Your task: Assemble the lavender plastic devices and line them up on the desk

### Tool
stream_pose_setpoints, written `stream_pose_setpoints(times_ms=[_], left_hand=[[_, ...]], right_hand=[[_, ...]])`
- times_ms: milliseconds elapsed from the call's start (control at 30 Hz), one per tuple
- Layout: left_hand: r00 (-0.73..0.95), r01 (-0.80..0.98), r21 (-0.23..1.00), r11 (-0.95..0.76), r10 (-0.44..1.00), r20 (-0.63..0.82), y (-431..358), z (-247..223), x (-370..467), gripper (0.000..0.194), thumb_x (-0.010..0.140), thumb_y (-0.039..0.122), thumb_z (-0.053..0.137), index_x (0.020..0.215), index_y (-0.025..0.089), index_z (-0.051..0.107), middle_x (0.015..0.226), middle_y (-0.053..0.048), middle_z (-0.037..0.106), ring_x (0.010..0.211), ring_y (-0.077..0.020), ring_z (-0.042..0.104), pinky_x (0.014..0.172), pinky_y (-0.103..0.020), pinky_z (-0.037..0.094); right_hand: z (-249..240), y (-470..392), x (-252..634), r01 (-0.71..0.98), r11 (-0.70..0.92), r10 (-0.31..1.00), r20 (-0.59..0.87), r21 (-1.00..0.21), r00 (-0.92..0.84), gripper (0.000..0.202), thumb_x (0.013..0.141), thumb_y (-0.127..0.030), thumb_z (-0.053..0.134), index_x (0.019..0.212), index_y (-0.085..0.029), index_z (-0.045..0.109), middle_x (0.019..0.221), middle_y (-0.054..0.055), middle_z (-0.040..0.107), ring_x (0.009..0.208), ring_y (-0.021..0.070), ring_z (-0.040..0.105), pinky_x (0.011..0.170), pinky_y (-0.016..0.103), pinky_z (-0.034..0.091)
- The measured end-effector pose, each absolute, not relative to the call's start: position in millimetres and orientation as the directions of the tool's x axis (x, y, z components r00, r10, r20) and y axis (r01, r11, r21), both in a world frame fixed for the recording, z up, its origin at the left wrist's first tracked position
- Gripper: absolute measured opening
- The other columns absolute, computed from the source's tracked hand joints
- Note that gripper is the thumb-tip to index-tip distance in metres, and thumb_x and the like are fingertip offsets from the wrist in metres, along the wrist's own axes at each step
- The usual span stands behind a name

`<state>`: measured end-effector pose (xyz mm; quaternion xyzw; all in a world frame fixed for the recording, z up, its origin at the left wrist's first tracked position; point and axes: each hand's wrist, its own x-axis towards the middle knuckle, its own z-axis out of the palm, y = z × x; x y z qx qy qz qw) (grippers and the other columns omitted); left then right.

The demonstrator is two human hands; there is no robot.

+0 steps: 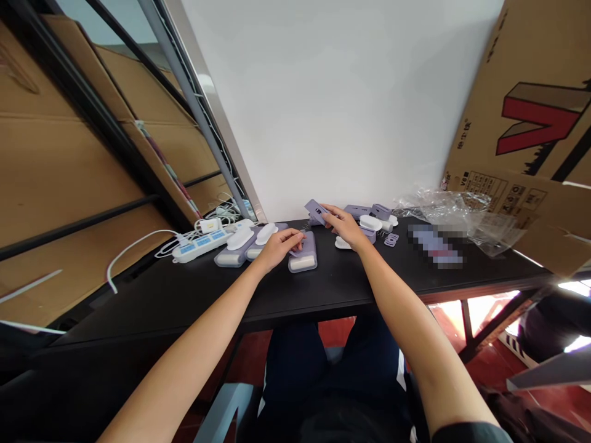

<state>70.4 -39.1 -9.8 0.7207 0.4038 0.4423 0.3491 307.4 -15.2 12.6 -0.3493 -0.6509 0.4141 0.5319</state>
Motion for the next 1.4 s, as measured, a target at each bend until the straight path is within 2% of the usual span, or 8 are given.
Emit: stream_pose_setpoints(times_ms=[233, 433, 767, 933, 1033, 1167, 1267, 1400], left_hand=[[0.262, 0.262, 0.872, -0.414, 0.900, 0.348, -38, -10, 70, 0.062, 0.087, 0.066, 0.067, 0.123, 0.016, 0.069, 0.071, -0.001, 0.069, 0.070, -0.0162, 0.064, 0.071, -0.029, 0.052], [0.267, 0.224, 0.873, -0.432, 0.889, 0.372, -41, -7, 71, 0.058, 0.085, 0.064, 0.070, 0.120, 0.017, 0.072, 0.080, -0.002, 0.071, 0.069, -0.0140, 0.061, 0.071, -0.029, 0.052], [0.183, 0.245, 0.858, -0.452, 0.890, 0.417, -35, -11, 68, 0.059, 0.085, 0.062, 0.071, 0.122, 0.017, 0.074, 0.088, -0.006, 0.075, 0.077, -0.0182, 0.066, 0.071, -0.030, 0.052], [0.197, 0.187, 0.887, -0.422, 0.901, 0.387, -39, -7, 70, 0.059, 0.080, 0.062, 0.074, 0.116, 0.015, 0.072, 0.086, -0.006, 0.075, 0.077, -0.0180, 0.067, 0.076, -0.032, 0.053], [0.202, 0.181, 0.897, -0.403, 0.908, 0.367, -42, -5, 70, 0.057, 0.080, 0.063, 0.074, 0.112, 0.016, 0.070, 0.087, -0.007, 0.076, 0.075, -0.0168, 0.067, 0.072, -0.030, 0.052], [0.215, 0.197, 0.895, -0.399, 0.909, 0.358, -43, -5, 71, 0.056, 0.082, 0.062, 0.073, 0.117, 0.019, 0.067, 0.079, -0.001, 0.069, 0.065, -0.0133, 0.061, 0.061, -0.025, 0.046], [0.210, 0.219, 0.880, -0.422, 0.901, 0.380, -42, -6, 71, 0.059, 0.085, 0.063, 0.070, 0.124, 0.019, 0.069, 0.071, 0.002, 0.060, 0.062, -0.0129, 0.055, 0.058, -0.025, 0.044], [0.201, 0.258, 0.851, -0.457, 0.887, 0.415, -39, -7, 71, 0.057, 0.086, 0.066, 0.066, 0.112, 0.017, 0.076, 0.071, 0.000, 0.061, 0.064, -0.0142, 0.054, 0.059, -0.027, 0.043]], right_hand=[[16, -21, 305, -0.048, 0.441, 0.871, 0.440, -0.896, -0.218, 0.046, 0.085, -0.044, 0.074, 0.130, -0.031, 0.075, 0.122, 0.003, 0.074, 0.102, 0.0199, 0.065, 0.078, 0.029, 0.055], [19, -25, 303, -0.020, 0.472, 0.854, 0.463, -0.881, -0.237, 0.048, 0.082, -0.045, 0.076, 0.127, -0.031, 0.076, 0.126, 0.004, 0.072, 0.104, 0.0212, 0.064, 0.081, 0.032, 0.056], [19, -25, 304, -0.004, 0.479, 0.851, 0.465, -0.878, -0.242, 0.049, 0.082, -0.048, 0.076, 0.128, -0.031, 0.075, 0.121, 0.005, 0.073, 0.104, 0.0223, 0.065, 0.080, 0.033, 0.057], [20, -29, 303, 0.011, 0.467, 0.853, 0.447, -0.884, -0.269, 0.050, 0.084, -0.047, 0.075, 0.131, -0.030, 0.073, 0.118, 0.005, 0.075, 0.104, 0.0226, 0.066, 0.078, 0.032, 0.056], [21, -31, 302, 0.022, 0.467, 0.854, 0.445, -0.884, -0.271, 0.050, 0.085, -0.046, 0.074, 0.133, -0.029, 0.073, 0.117, 0.005, 0.075, 0.102, 0.0221, 0.067, 0.078, 0.031, 0.056], [21, -33, 301, 0.037, 0.468, 0.852, 0.439, -0.883, -0.285, 0.051, 0.085, -0.046, 0.075, 0.133, -0.029, 0.073, 0.123, 0.005, 0.074, 0.101, 0.0219, 0.067, 0.078, 0.032, 0.056], [21, -34, 299, 0.060, 0.479, 0.844, 0.441, -0.876, -0.307, 0.050, 0.085, -0.046, 0.075, 0.133, -0.029, 0.073, 0.122, 0.005, 0.074, 0.100, 0.0218, 0.067, 0.077, 0.032, 0.055], [20, -34, 298, 0.081, 0.485, 0.840, 0.439, -0.871, -0.318, 0.050, 0.085, -0.046, 0.074, 0.132, -0.029, 0.074, 0.118, 0.005, 0.075, 0.095, 0.0205, 0.065, 0.076, 0.031, 0.053]])
